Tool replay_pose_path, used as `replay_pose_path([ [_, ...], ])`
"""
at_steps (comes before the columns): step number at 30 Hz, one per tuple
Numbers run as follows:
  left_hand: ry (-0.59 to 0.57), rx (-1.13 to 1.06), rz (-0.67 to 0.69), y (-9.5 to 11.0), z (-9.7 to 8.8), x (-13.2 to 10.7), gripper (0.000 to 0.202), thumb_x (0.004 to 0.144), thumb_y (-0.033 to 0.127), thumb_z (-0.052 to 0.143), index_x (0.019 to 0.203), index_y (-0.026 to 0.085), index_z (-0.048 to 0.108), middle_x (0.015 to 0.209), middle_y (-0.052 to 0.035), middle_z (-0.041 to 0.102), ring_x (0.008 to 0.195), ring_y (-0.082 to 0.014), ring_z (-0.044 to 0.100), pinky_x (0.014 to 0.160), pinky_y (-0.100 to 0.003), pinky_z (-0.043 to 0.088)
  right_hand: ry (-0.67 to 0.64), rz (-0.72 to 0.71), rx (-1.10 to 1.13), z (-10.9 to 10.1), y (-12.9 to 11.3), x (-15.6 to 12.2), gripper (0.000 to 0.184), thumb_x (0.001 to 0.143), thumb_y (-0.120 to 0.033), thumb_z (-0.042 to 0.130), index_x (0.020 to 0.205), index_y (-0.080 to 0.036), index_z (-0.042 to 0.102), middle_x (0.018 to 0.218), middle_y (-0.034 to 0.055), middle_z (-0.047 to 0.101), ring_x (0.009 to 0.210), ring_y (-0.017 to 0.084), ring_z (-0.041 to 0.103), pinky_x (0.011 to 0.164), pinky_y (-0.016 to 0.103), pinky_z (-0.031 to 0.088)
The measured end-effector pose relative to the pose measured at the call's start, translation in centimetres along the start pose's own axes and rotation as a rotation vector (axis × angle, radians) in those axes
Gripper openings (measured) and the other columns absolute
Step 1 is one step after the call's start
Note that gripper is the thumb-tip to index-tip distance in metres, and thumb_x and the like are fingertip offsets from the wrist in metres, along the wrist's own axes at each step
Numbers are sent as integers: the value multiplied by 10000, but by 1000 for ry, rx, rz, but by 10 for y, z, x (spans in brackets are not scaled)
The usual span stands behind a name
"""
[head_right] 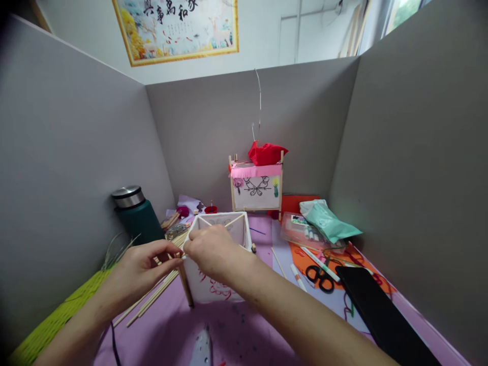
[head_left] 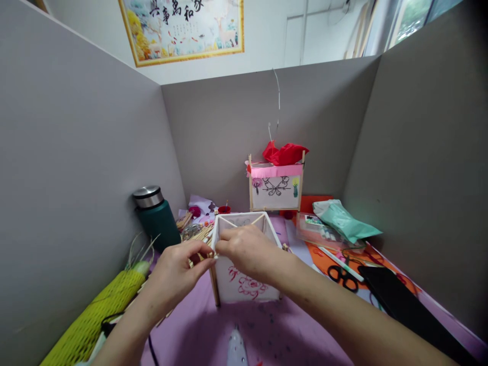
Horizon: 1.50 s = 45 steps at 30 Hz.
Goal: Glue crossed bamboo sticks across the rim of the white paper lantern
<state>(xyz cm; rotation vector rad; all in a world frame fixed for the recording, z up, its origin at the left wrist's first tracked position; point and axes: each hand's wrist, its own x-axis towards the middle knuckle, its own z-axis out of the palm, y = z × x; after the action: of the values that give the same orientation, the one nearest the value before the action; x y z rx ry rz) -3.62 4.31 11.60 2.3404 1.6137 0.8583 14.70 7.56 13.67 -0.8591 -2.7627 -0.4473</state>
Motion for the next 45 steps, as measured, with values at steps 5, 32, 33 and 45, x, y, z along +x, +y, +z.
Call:
replay_pose_path([
  [5,-3,0,1,0,0,0,138,800,308,562,785,213,661,653,35,631,560,-99,521,534,-208,373,-32,29,27,-3,-1,2,125,824,-131,589,893,-182,678,873,28,671,711,135,584,498,266,270],
  [32,-11,-37,-41,1,-1,-1,130,787,305,560,741,198,618,617,34,626,540,-99,520,519,-198,367,-100,49,-59,-7,-12,5,181,725,-72,629,895,-131,648,856,68,669,734,198,626,518,274,400],
  [33,-9,-34,-39,1,-1,-1,132,786,309,560,740,199,616,614,35,623,535,-98,516,514,-197,363,-89,44,-61,-6,-12,4,187,720,-69,634,895,-130,649,855,66,667,733,196,625,518,273,401],
  [45,-17,-35,-37,1,-1,-1,150,798,321,555,735,198,614,624,31,625,521,-93,503,493,-194,354,-81,3,-82,-5,-9,5,166,772,-89,606,916,-143,667,879,65,685,738,190,631,545,274,425],
])
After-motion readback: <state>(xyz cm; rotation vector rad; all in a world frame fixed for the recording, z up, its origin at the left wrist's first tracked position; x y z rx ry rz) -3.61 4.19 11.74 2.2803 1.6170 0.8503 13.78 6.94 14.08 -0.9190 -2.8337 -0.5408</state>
